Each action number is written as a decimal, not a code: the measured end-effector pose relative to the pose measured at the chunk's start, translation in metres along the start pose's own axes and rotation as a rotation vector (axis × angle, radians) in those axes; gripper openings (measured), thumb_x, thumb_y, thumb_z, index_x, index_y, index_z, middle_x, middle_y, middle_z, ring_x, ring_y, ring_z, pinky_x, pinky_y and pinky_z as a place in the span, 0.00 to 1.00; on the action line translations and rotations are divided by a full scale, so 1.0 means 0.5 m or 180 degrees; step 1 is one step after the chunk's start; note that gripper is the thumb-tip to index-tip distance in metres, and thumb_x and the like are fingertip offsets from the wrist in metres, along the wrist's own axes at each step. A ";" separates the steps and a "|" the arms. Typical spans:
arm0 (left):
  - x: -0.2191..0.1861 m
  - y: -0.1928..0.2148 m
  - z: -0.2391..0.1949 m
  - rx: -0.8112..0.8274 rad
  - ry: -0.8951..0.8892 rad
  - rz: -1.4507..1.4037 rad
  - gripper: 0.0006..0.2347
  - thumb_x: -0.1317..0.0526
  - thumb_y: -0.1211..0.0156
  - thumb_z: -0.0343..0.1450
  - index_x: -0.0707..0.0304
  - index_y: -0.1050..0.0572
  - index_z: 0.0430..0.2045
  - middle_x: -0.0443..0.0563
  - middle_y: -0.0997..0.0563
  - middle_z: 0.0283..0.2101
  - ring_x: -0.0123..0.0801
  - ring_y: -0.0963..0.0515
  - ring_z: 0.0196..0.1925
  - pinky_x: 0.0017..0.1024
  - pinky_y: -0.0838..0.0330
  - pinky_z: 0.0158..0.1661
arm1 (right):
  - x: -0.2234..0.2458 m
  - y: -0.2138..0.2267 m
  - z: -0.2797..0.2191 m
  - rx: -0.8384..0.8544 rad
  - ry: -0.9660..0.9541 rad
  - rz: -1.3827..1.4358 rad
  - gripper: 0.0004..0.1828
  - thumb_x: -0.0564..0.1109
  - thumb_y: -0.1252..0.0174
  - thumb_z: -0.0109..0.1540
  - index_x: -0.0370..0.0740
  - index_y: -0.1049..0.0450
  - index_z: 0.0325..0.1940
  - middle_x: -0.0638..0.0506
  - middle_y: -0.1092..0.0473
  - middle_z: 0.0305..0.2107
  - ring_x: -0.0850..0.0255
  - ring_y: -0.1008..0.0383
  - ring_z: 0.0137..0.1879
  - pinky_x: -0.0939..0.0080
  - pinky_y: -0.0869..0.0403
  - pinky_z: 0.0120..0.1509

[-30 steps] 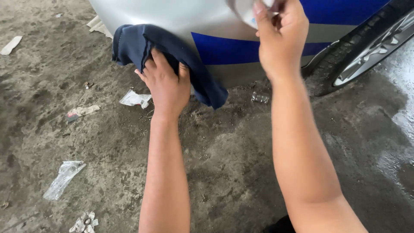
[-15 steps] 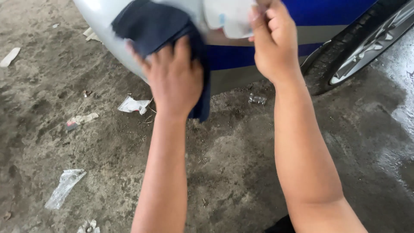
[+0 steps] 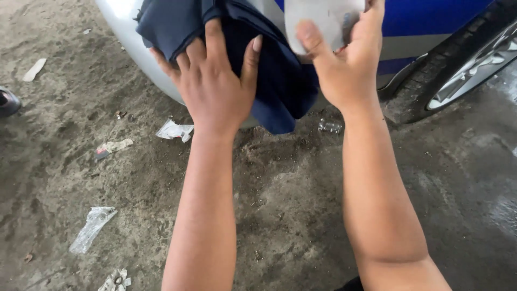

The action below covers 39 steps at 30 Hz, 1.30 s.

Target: Manual sanding of a car body panel using sandpaper and a cloth to prepare the surface for painting.

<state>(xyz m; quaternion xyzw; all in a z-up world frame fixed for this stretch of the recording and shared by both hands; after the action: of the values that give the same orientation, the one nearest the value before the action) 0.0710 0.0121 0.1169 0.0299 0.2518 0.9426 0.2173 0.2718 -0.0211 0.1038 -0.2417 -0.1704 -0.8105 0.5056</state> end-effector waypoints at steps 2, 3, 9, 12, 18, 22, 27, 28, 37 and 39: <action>0.004 -0.002 -0.006 -0.0110 0.0040 0.0036 0.29 0.35 0.56 0.78 0.64 0.28 0.56 0.57 0.24 0.33 0.60 0.22 0.38 0.65 0.54 0.68 | 0.005 -0.006 -0.001 -0.0069 0.0039 -0.0277 0.39 0.45 0.25 0.71 0.41 0.49 0.71 0.41 0.38 0.65 0.49 0.31 0.73 0.52 0.28 0.77; 0.004 -0.002 -0.006 -0.0109 0.0034 0.0064 0.29 0.35 0.56 0.78 0.64 0.28 0.56 0.57 0.24 0.33 0.60 0.22 0.38 0.65 0.54 0.68 | 0.011 -0.010 0.000 -0.0072 0.0036 -0.0249 0.39 0.45 0.25 0.71 0.41 0.49 0.71 0.41 0.38 0.65 0.49 0.31 0.73 0.52 0.28 0.77; 0.007 -0.004 -0.003 0.0087 -0.0020 0.0003 0.27 0.37 0.55 0.78 0.64 0.30 0.55 0.59 0.24 0.34 0.63 0.22 0.39 0.68 0.54 0.67 | 0.036 -0.053 0.007 -0.0263 0.0105 -0.1506 0.35 0.57 0.25 0.66 0.35 0.40 0.59 0.41 0.30 0.51 0.43 0.24 0.57 0.49 0.27 0.58; 0.008 0.006 -0.007 0.0024 -0.0173 0.0017 0.28 0.36 0.56 0.78 0.64 0.28 0.55 0.62 0.21 0.35 0.65 0.20 0.40 0.67 0.50 0.66 | 0.023 -0.060 -0.001 -0.1016 0.0008 -0.1881 0.32 0.66 0.35 0.67 0.39 0.37 0.55 0.47 0.25 0.42 0.48 0.20 0.48 0.51 0.26 0.51; 0.017 0.005 -0.012 0.0318 -0.0178 0.0006 0.27 0.37 0.56 0.79 0.65 0.30 0.57 0.61 0.20 0.38 0.65 0.19 0.43 0.66 0.53 0.66 | 0.028 -0.046 0.010 -0.1074 -0.0107 -0.1363 0.27 0.61 0.35 0.68 0.39 0.33 0.57 0.43 0.25 0.47 0.47 0.21 0.54 0.51 0.27 0.56; 0.021 -0.004 -0.017 0.0457 -0.0136 -0.0030 0.28 0.37 0.60 0.80 0.65 0.32 0.58 0.64 0.21 0.44 0.67 0.20 0.48 0.65 0.57 0.67 | 0.013 -0.026 0.014 -0.1038 -0.0164 -0.2006 0.29 0.67 0.31 0.63 0.40 0.29 0.44 0.49 0.25 0.33 0.50 0.22 0.39 0.51 0.30 0.42; 0.010 -0.005 -0.012 0.0439 -0.0138 0.0046 0.27 0.37 0.61 0.80 0.63 0.32 0.58 0.60 0.21 0.40 0.63 0.20 0.46 0.67 0.56 0.67 | -0.019 0.015 0.004 -0.1505 -0.0079 -0.1716 0.26 0.62 0.33 0.67 0.39 0.31 0.52 0.47 0.28 0.36 0.53 0.29 0.39 0.54 0.31 0.46; 0.003 -0.004 -0.013 0.0456 -0.0162 0.0074 0.25 0.40 0.59 0.81 0.63 0.31 0.57 0.63 0.21 0.43 0.66 0.20 0.47 0.69 0.56 0.66 | -0.003 0.007 0.013 -0.1025 0.0040 -0.1969 0.27 0.62 0.30 0.67 0.38 0.29 0.50 0.47 0.26 0.36 0.51 0.26 0.40 0.52 0.30 0.44; -0.098 -0.077 0.008 0.0530 -0.1688 -0.0160 0.13 0.45 0.34 0.82 0.48 0.20 0.52 0.47 0.20 0.39 0.54 0.20 0.45 0.70 0.66 0.72 | -0.031 0.044 0.020 -0.0981 0.0147 -0.0977 0.17 0.52 0.33 0.69 0.37 0.29 0.47 0.48 0.28 0.37 0.57 0.27 0.42 0.56 0.30 0.47; -0.134 -0.087 0.037 0.0553 -0.1919 -0.0169 0.13 0.44 0.32 0.80 0.48 0.20 0.49 0.46 0.23 0.36 0.54 0.21 0.42 0.67 0.64 0.73 | -0.043 0.051 0.018 -0.0946 0.0155 -0.0515 0.14 0.47 0.33 0.70 0.37 0.30 0.48 0.49 0.27 0.35 0.61 0.28 0.40 0.59 0.29 0.45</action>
<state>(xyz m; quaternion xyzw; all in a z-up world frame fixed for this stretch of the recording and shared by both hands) 0.1519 0.0260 0.1156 0.3198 0.2563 0.8602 0.3033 0.3048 -0.0116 0.0997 -0.2797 -0.0553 -0.8704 0.4014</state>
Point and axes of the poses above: each hand's wrist, its own z-axis towards the middle knuckle, its own y-axis out of the back of the hand, x = y × z, the point moved 5 cm from there along z, towards the middle knuckle
